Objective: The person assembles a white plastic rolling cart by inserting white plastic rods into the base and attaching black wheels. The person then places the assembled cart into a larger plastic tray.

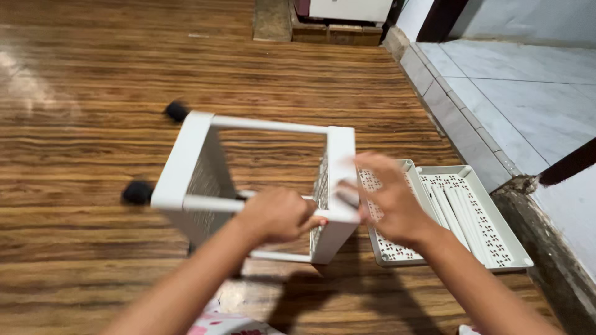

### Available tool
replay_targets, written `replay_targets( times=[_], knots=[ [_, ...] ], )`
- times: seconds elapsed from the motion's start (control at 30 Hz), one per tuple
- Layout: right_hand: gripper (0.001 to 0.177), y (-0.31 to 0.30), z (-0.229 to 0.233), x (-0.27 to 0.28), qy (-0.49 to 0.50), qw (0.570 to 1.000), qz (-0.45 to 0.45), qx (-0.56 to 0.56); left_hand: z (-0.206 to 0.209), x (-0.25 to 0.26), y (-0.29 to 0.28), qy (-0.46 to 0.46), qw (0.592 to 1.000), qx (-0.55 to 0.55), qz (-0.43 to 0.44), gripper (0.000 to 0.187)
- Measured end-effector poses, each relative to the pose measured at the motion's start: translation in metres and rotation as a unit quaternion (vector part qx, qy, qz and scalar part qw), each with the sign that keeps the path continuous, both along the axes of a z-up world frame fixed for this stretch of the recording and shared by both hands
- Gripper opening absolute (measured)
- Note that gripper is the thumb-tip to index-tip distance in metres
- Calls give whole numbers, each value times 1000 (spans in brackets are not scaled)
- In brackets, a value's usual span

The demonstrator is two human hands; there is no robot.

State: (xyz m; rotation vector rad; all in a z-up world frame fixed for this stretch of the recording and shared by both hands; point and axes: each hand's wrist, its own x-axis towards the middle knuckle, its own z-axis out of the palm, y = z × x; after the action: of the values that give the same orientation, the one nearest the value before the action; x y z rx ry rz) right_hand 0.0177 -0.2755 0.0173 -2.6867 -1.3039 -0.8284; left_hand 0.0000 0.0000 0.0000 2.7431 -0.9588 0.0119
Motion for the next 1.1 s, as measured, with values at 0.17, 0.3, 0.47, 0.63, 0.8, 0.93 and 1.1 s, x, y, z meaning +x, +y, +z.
replay_targets(
  times=[0.17,0.3,0.47,0.63,0.8,0.93,1.1],
  knots=[
    [73,71,43,-20,156,972,164,-60,16,10,32,-107,989,44,-88,62],
    [63,96,41,-16,201,972,104,-59,6,24,49,-196,974,44,-105,61],
    [50,116,22,-23,171,981,83,24,-9,55,74,-209,970,23,-119,41],
    [42,129,12,-38,146,982,40,114,-35,77,76,-244,967,37,-71,14],
    [32,103,2,-89,150,977,24,151,-34,108,125,-242,970,5,-28,19],
    [31,92,-2,-90,139,976,46,162,-41,97,133,-251,963,91,-34,10],
    [29,100,7,-79,148,976,41,154,-36,78,135,-228,971,50,-46,11]
  ],
)
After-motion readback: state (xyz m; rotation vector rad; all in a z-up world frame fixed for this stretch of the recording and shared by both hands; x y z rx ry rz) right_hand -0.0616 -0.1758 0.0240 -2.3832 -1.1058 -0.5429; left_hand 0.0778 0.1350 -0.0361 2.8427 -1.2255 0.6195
